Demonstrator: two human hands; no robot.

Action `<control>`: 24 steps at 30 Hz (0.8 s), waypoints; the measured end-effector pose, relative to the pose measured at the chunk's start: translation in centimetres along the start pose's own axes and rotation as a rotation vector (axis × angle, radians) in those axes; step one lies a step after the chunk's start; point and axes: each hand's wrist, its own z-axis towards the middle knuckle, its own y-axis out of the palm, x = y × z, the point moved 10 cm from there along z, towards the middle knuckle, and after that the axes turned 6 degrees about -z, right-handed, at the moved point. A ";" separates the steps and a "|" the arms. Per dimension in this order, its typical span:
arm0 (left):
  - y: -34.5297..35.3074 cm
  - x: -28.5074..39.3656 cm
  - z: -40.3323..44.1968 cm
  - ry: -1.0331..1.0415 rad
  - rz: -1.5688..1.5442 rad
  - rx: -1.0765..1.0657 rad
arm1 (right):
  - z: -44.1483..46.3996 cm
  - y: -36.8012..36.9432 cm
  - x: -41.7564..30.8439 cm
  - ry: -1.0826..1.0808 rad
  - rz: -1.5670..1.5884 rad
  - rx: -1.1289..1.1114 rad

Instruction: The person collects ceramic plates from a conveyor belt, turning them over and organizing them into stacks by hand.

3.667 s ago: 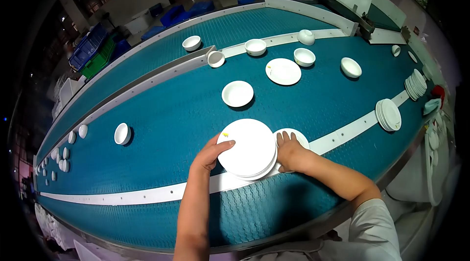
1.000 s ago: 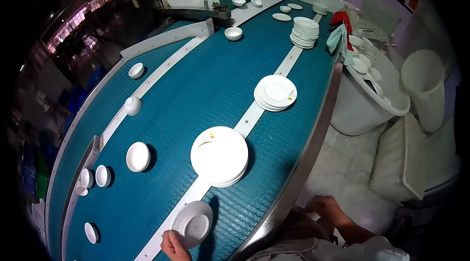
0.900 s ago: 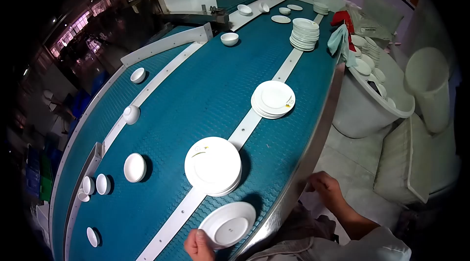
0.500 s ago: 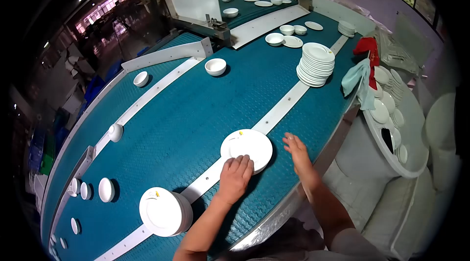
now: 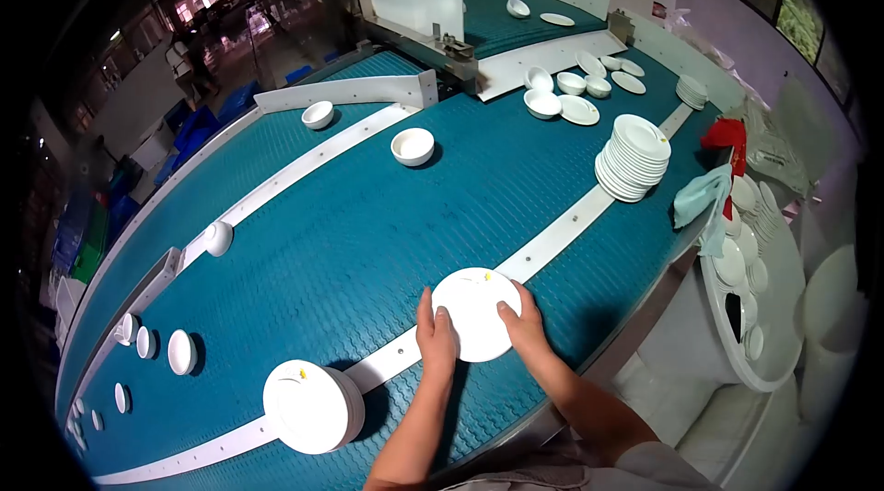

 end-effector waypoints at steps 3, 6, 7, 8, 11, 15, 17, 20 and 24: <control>-1.5 0.4 0.5 -0.047 -0.031 0.033 | -0.8 1.2 -0.8 -0.013 -0.105 -0.001; -2.5 1.7 0.0 -0.051 -0.061 0.081 | -0.7 2.3 -1.3 -0.113 -0.199 -0.039; -2.7 1.5 -0.1 -0.025 -0.107 0.103 | -0.4 2.5 -1.6 -0.140 -0.219 -0.081; -2.8 1.3 -0.2 -0.027 -0.087 0.111 | -0.3 2.4 -2.0 -0.157 -0.251 -0.104; -2.3 1.3 -0.7 -0.023 -0.092 0.169 | 2.7 0.9 -3.3 -0.182 -0.256 -0.310; -2.4 2.2 -2.3 0.196 0.475 0.346 | 12.6 -3.6 -8.3 -0.346 -0.386 -0.232; -1.6 2.8 -2.4 0.305 0.553 0.353 | 22.0 -4.9 -7.9 -0.576 -0.586 -0.072; -1.3 1.6 -2.2 0.165 0.506 0.315 | 39.4 -6.1 -3.4 -0.868 -0.937 0.117; -1.4 1.1 -2.2 0.136 0.482 0.323 | 50.6 -5.6 -1.4 -0.395 -1.511 0.121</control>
